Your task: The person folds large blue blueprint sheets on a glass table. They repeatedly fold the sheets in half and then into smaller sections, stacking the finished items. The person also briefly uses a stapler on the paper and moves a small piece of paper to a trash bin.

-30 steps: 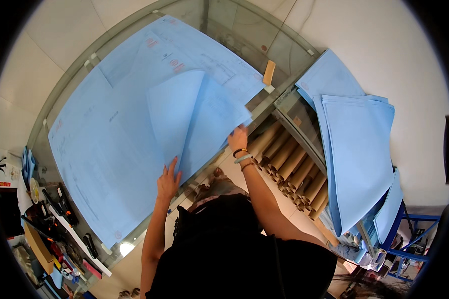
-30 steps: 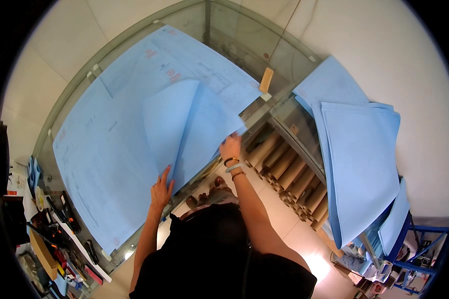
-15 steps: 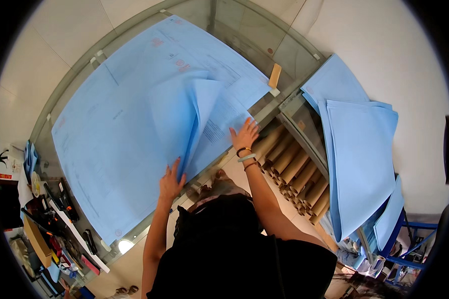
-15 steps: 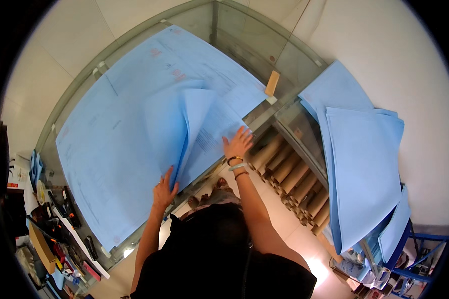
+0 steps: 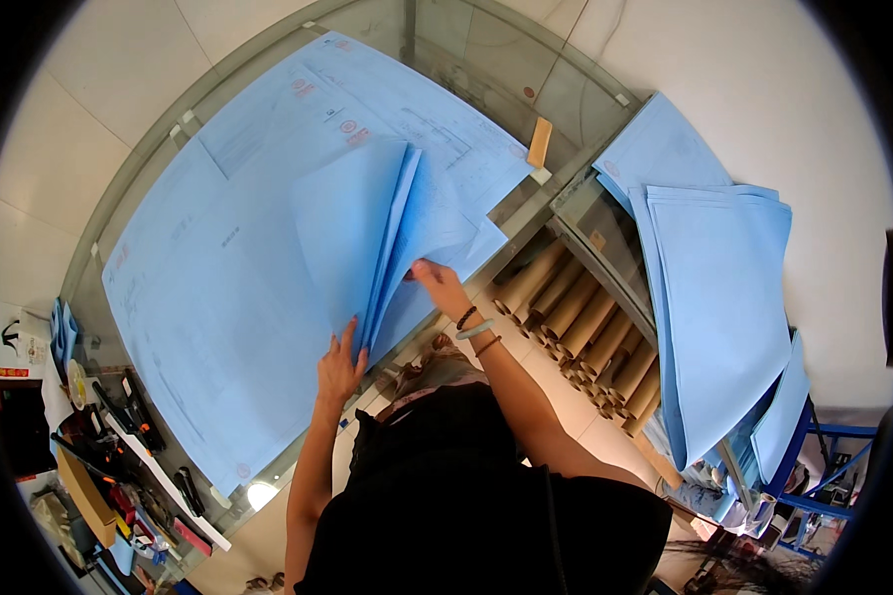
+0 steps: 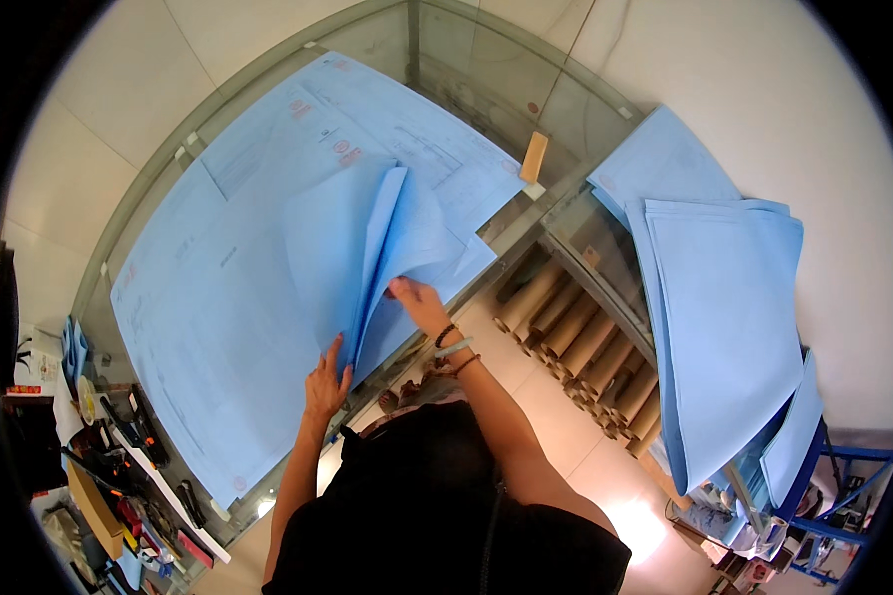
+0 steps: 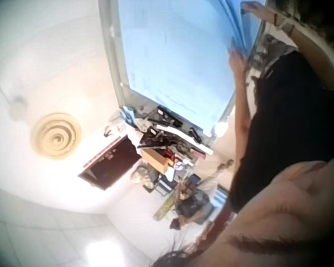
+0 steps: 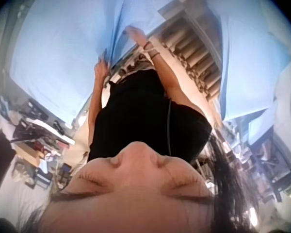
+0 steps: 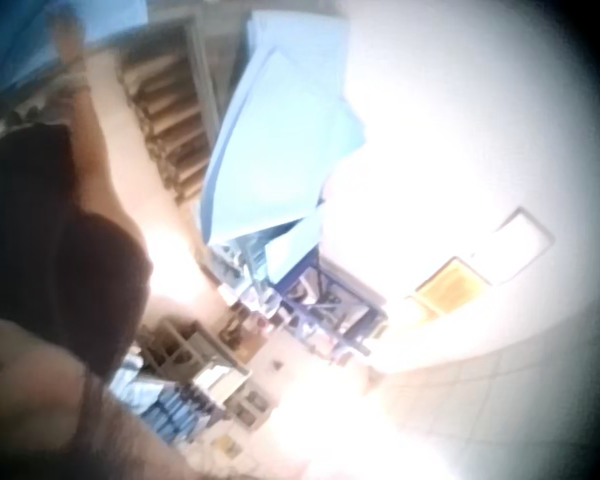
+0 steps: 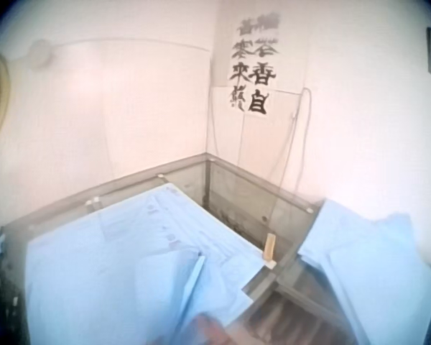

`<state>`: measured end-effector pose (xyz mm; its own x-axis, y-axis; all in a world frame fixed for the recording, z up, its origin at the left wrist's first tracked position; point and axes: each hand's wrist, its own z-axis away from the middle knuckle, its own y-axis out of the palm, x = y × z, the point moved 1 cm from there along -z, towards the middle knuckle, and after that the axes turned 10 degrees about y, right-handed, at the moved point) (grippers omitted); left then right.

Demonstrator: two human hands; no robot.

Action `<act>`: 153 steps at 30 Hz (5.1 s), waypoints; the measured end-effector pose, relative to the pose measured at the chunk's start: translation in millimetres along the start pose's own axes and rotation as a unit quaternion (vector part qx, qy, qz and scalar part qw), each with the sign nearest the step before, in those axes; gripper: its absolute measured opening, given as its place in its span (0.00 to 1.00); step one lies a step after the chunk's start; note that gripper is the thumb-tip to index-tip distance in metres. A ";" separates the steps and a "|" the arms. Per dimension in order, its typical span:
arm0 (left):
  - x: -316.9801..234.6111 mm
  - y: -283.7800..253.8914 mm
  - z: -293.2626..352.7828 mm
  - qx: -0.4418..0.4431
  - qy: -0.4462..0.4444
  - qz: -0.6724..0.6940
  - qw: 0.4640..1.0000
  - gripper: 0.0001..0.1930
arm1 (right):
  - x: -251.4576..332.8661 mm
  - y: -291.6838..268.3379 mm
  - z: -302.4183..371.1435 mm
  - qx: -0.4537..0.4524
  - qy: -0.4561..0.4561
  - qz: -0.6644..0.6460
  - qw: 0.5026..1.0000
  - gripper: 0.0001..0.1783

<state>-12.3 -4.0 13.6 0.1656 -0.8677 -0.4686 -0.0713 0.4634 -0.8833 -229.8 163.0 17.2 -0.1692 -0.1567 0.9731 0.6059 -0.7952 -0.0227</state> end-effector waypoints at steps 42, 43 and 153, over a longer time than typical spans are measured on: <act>60.5 -6.2 131.7 -0.190 -0.247 -0.028 0.950 0.36 | -78.9 12.7 9.6 -0.068 0.167 -0.184 0.966 0.15; 89.5 2.2 163.4 -0.238 -0.297 -0.079 0.921 0.34 | -87.6 -1.2 6.0 -0.067 0.149 -0.148 0.975 0.15; 37.0 8.5 45.8 -0.149 -0.078 -0.108 0.980 0.41 | -46.1 53.2 -22.6 0.212 0.171 0.053 0.961 0.25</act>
<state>38.3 -23.9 -10.6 0.3543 -0.8914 -0.2825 -0.2975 0.1790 -0.9378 -207.4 114.7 -34.0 -0.2918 -0.4644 0.8362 0.8832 -0.4663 0.0492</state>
